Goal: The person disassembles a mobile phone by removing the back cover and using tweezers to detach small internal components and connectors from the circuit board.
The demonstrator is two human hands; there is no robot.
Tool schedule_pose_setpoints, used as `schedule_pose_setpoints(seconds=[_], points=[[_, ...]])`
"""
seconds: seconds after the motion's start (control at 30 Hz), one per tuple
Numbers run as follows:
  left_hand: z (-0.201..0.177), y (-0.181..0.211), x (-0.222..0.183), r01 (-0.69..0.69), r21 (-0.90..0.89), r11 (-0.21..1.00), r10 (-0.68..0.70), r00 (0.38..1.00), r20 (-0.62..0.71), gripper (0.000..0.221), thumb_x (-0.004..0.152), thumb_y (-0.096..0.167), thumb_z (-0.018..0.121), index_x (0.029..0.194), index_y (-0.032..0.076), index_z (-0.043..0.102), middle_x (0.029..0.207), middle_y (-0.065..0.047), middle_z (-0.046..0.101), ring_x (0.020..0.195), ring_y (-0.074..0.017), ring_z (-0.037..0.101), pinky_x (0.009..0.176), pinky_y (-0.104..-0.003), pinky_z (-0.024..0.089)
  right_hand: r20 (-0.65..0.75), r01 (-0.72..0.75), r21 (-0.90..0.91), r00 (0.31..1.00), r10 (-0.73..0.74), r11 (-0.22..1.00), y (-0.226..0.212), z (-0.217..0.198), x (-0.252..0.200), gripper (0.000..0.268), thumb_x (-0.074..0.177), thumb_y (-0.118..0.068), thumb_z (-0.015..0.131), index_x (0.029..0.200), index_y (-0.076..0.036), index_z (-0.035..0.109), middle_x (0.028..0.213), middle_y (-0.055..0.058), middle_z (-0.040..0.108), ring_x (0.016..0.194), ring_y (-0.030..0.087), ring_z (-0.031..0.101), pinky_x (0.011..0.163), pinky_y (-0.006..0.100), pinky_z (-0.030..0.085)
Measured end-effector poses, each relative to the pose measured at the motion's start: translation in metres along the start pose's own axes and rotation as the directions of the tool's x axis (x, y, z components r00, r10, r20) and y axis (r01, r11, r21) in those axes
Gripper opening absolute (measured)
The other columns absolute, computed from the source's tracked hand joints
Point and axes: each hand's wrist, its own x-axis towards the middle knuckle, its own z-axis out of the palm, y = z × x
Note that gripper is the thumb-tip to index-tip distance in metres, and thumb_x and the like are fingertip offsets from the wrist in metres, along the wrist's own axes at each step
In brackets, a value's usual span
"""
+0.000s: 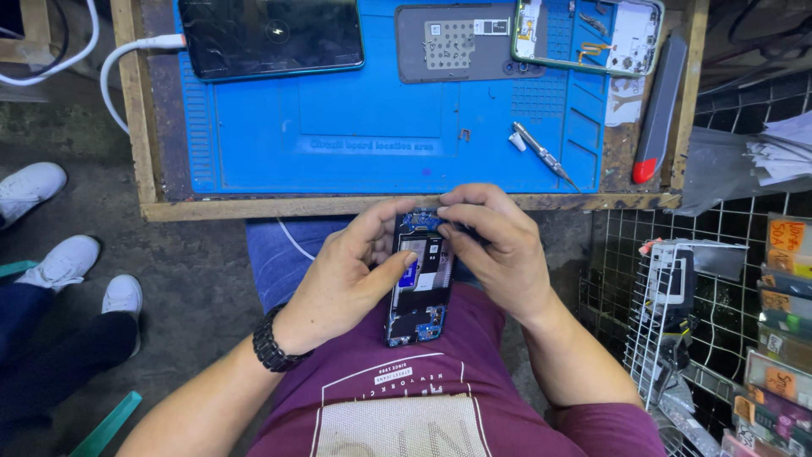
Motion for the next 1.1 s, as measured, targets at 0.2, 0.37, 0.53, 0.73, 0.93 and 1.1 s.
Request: schedule_pose_setpoints(seconds=[0.2,0.37,0.53,0.73,0.93,1.1], points=[[-0.012,0.003,0.018,-0.066,-0.029,0.997,0.065,0.998,-0.004,0.049,0.103,0.003,0.059,0.150,-0.001,0.044,0.125,-0.010,0.070,0.110,-0.0106,0.068,0.094,-0.026,0.057,-0.037,0.039,-0.099,0.998,-0.042,0.994,-0.001,0.000,0.022,0.021,0.091,0.002,0.075,0.112,0.001,0.071,0.113,0.014,0.069,0.104,0.023,0.071,0.087,0.030,0.057],[-0.038,0.020,0.053,-0.064,0.147,0.987,0.064,0.998,0.004,0.050,0.099,0.004,0.062,0.145,-0.001,0.045,0.111,-0.008,0.074,0.098,-0.0098,0.071,0.083,-0.025,0.059,-0.072,0.050,-0.070,0.996,-0.055,0.996,0.003,0.002,0.051,0.018,0.094,0.000,0.074,0.111,0.001,0.071,0.107,0.013,0.070,0.097,0.024,0.071,0.082,0.032,0.056],[-0.056,0.026,0.077,-0.031,0.157,0.987,0.022,0.998,0.054,0.040,0.098,0.005,0.063,0.136,-0.002,0.051,0.105,-0.007,0.075,0.093,-0.0091,0.070,0.078,-0.026,0.059,-0.153,0.085,-0.163,0.982,-0.111,0.983,0.005,0.018,0.061,0.015,0.096,0.002,0.072,0.111,0.002,0.070,0.107,0.014,0.069,0.097,0.026,0.071,0.083,0.033,0.056],[-0.074,0.017,0.093,-0.056,0.321,0.945,0.037,0.997,0.064,0.037,0.098,0.009,0.064,0.134,0.002,0.058,0.106,-0.009,0.076,0.093,-0.0124,0.072,0.079,-0.028,0.059,-0.188,0.053,-0.175,0.978,-0.086,0.983,0.011,0.031,0.069,0.011,0.096,0.002,0.070,0.107,0.002,0.067,0.107,0.015,0.064,0.097,0.027,0.068,0.082,0.035,0.054],[-0.073,0.014,0.096,-0.260,0.677,0.689,0.297,0.953,0.064,0.038,0.095,0.006,0.064,0.132,0.002,0.063,0.110,-0.019,0.068,0.104,-0.0363,0.066,0.090,-0.043,0.054,-0.175,-0.061,-0.184,0.984,0.028,0.981,0.014,0.034,0.078,0.015,0.093,-0.001,0.071,0.108,0.002,0.068,0.105,0.015,0.065,0.095,0.029,0.066,0.082,0.036,0.052],[-0.065,0.022,0.095,-0.265,0.781,0.566,0.304,0.947,0.101,0.040,0.092,0.003,0.062,0.132,0.000,0.061,0.108,-0.021,0.063,0.103,-0.0397,0.063,0.088,-0.047,0.051,-0.169,-0.076,-0.178,0.985,0.045,0.981,0.018,0.037,0.080,0.022,0.092,-0.002,0.070,0.114,0.001,0.070,0.106,0.014,0.065,0.096,0.028,0.068,0.084,0.036,0.054]])
